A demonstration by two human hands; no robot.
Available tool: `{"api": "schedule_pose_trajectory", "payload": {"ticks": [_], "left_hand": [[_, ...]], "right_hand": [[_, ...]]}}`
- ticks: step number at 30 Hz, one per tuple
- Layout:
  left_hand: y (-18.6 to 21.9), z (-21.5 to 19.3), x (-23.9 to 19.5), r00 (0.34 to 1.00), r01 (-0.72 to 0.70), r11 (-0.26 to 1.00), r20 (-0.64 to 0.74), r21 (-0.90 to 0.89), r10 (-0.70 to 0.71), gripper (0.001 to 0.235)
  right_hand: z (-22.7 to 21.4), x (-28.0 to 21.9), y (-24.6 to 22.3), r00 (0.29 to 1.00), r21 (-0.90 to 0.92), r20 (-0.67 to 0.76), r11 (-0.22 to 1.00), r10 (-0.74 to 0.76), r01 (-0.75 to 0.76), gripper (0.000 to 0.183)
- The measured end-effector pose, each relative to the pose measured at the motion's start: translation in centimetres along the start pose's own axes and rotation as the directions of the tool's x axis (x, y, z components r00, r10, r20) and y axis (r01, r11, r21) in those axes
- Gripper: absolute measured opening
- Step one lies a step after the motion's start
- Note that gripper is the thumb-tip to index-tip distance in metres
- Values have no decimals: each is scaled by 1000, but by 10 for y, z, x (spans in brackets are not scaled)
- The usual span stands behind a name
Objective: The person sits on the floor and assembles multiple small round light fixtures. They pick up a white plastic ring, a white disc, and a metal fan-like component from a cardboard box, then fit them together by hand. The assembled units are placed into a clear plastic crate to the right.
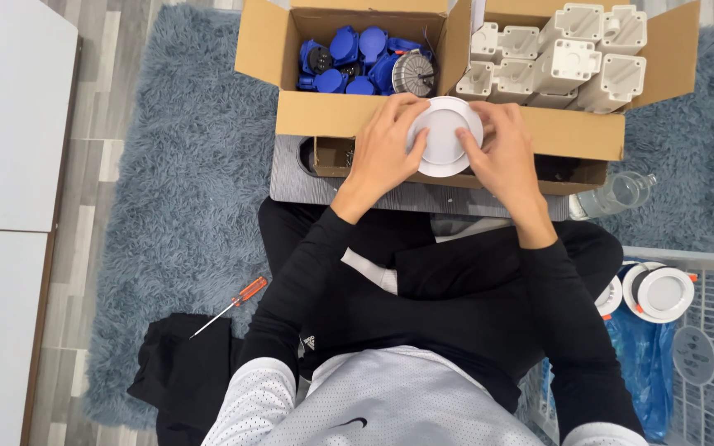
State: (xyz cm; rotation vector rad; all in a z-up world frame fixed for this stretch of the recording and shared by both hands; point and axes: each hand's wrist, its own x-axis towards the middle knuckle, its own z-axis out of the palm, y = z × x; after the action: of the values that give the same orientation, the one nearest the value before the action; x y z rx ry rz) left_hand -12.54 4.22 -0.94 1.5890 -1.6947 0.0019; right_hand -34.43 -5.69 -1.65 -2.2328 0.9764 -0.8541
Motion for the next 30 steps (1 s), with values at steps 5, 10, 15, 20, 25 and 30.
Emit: {"api": "schedule_pose_trajectory", "payload": {"ticks": [5, 10, 15, 20, 25, 30], "left_hand": [[-21, 18, 1, 999, -35, 996, 10, 77, 34, 27], [-41, 10, 43, 985, 81, 990, 143, 120, -98, 28], [-75, 11, 83, 981, 92, 982, 152, 165, -117, 40], [-90, 35, 107, 895, 130, 952, 380, 277, -232, 83], [-97, 60, 119, 857, 117, 907, 420, 405, -298, 103], [-104, 75, 128, 817, 90, 881, 471, 464, -332, 85]], "right_hand": [[7, -2, -3, 995, -109, -62, 992, -78, 71, 29], [-2, -3, -22, 996, -58, -49, 996, -74, 71, 29], [-9, -8, -22, 997, -5, -65, 999, -52, 52, 28], [-21, -12, -26, 996, 23, -28, 996, -81, 81, 28], [-24, -15, -27, 996, 14, 5, 996, -88, 88, 29], [-21, -17, -30, 993, 45, 0, 992, -114, 114, 26]]}}
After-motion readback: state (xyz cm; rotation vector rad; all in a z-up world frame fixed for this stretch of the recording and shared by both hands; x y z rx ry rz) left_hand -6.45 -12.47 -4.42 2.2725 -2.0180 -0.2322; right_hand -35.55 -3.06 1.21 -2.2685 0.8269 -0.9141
